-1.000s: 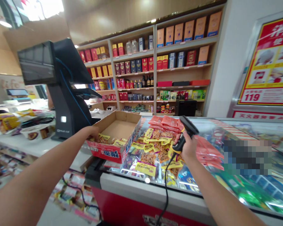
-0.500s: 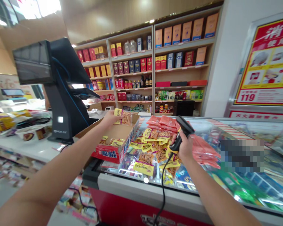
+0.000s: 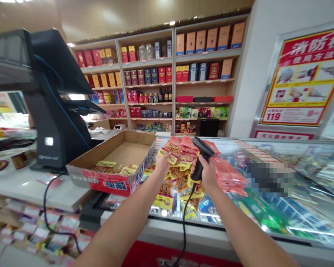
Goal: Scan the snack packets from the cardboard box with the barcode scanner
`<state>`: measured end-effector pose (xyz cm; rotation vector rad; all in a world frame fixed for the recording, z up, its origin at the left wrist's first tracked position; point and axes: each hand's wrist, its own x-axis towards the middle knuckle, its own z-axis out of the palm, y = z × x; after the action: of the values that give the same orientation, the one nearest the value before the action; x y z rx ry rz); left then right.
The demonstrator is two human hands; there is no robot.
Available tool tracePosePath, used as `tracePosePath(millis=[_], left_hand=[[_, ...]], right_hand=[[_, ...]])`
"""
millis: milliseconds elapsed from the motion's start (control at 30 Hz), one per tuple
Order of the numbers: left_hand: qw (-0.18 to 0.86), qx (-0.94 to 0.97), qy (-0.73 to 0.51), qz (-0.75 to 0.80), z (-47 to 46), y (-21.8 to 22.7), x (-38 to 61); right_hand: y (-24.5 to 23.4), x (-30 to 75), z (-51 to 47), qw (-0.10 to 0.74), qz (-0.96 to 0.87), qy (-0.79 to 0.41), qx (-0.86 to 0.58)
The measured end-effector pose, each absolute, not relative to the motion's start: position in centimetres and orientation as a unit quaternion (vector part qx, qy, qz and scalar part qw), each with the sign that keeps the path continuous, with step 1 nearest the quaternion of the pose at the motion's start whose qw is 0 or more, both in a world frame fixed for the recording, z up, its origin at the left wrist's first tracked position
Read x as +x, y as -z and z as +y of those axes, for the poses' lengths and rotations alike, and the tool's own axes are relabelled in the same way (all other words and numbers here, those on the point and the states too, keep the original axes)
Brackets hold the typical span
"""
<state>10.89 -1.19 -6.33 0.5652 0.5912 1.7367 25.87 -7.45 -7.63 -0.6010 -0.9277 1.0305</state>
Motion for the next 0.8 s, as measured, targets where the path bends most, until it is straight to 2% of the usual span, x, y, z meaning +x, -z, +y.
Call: tracePosePath(millis=[200,433,600,800], left_hand=[[0.634,0.226,-0.710,0.205,-0.4,7.8,9.9],[0.815,0.177,-0.541,0.106,-1.3,7.1,6.9],[0.890,0.196,-0.378,0.166,-1.4,7.0,5.6],[0.903,0.201,-0.328,0.192,-0.8,6.9,4.5]], right_hand=[[7.3,25.2,-8.2,0.664,-0.460,-0.509,-0.297],[7.0,25.4,-8.7,0.604,-0.493,-0.541,-0.317],[7.1,25.6,-9.1,0.544,-0.540,-0.561,-0.313],[6.8,25.4,-9.7,0.526,-0.597,-0.524,-0.304]])
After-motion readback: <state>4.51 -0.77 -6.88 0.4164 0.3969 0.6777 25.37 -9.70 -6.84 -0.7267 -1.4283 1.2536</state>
